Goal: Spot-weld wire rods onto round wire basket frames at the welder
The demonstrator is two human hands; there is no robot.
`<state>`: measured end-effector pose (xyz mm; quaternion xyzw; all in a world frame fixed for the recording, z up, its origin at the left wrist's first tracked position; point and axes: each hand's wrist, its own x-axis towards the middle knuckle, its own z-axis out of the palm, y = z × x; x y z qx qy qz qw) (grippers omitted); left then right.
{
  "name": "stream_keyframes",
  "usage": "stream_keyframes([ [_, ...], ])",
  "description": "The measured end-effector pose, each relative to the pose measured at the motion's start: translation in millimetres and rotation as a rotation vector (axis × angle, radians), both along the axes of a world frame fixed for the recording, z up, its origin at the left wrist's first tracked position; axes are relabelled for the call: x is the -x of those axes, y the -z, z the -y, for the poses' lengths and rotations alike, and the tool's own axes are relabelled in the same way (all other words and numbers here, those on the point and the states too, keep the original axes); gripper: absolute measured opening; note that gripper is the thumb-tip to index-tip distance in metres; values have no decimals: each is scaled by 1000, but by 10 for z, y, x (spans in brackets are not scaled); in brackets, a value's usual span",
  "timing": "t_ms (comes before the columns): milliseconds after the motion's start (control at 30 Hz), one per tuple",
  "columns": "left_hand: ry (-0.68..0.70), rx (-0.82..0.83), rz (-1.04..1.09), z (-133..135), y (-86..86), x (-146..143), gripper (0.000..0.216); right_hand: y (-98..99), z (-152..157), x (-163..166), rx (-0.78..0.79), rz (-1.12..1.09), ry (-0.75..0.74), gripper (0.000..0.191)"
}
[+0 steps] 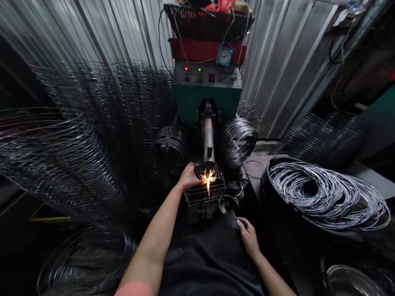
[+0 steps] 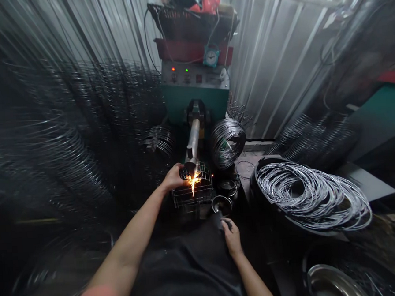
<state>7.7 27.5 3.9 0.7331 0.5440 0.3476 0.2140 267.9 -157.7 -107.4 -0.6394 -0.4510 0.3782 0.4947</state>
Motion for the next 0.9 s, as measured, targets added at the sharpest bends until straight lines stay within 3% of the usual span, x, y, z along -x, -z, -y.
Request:
stream_keyframes([
  [233,-5,43,21,60,-59,0,69,-36,144,-5,41,44,-94,47],
  [400,38,52,-3,344,-17,19,74,-59,419,-28,110,103,-277,45],
  [533,67,21,-24,580,45,30,79,-124,539,-23,147,139,-331,47],
  [767,71,49,-62,658,7,9,83,-175,549,-23,129,154,-339,43],
  [900,94,48,-45,688,-19,31,81,-325,306,-47,26,190,-334,39],
])
